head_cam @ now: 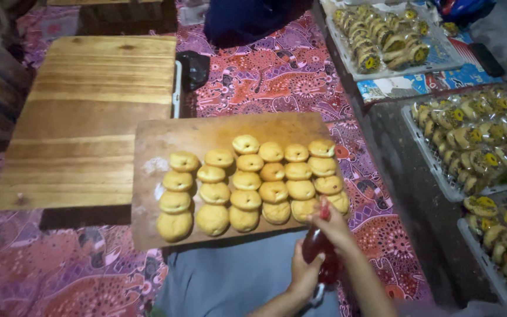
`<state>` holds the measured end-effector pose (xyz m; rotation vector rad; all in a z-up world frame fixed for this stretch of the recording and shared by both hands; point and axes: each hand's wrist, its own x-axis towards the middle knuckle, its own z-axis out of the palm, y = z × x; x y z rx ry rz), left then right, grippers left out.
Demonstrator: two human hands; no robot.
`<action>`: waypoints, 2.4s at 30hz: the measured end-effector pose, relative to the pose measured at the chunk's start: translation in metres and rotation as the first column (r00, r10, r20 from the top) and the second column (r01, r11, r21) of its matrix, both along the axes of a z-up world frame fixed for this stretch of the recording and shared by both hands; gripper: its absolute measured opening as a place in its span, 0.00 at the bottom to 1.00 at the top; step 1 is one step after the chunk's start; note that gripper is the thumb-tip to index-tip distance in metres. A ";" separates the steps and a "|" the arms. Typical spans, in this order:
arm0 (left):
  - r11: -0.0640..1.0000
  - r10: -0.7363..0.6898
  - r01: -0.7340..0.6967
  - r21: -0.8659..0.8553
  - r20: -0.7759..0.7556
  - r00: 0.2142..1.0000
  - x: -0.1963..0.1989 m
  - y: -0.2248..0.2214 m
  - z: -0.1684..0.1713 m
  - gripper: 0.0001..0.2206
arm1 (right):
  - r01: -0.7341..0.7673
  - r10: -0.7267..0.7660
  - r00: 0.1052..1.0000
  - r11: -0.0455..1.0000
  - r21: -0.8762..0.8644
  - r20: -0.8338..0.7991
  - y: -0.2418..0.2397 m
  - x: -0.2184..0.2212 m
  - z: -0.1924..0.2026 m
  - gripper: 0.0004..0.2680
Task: The person sits on the floor and uses a piping bag to inject red and then brown filling into rows of small round pastries arranged on a wooden board. The person switches between two fillings and continues filling each pastry one by one.
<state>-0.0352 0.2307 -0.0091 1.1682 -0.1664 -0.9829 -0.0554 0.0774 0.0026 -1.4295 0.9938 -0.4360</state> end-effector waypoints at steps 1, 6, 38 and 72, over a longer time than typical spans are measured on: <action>1.000 -0.022 0.022 -0.005 -0.041 0.999 -0.005 0.022 -0.005 0.18 | 0.021 -0.021 1.000 1.000 0.001 0.012 0.022 -0.002 -0.007 0.11; 0.995 -0.095 0.100 0.005 -0.263 0.960 -0.007 0.093 -0.030 0.21 | 0.002 -0.011 0.998 0.991 0.130 0.067 0.091 0.006 -0.048 0.10; 0.992 -0.084 0.101 0.071 -0.210 0.974 0.045 0.109 -0.074 0.20 | 0.039 -0.039 0.999 0.988 0.149 -0.005 0.100 0.058 -0.118 0.10; 0.998 -0.039 0.043 0.036 -0.085 0.996 0.037 0.112 -0.059 0.19 | -0.104 0.106 0.994 0.959 0.262 0.006 0.090 0.034 -0.126 0.11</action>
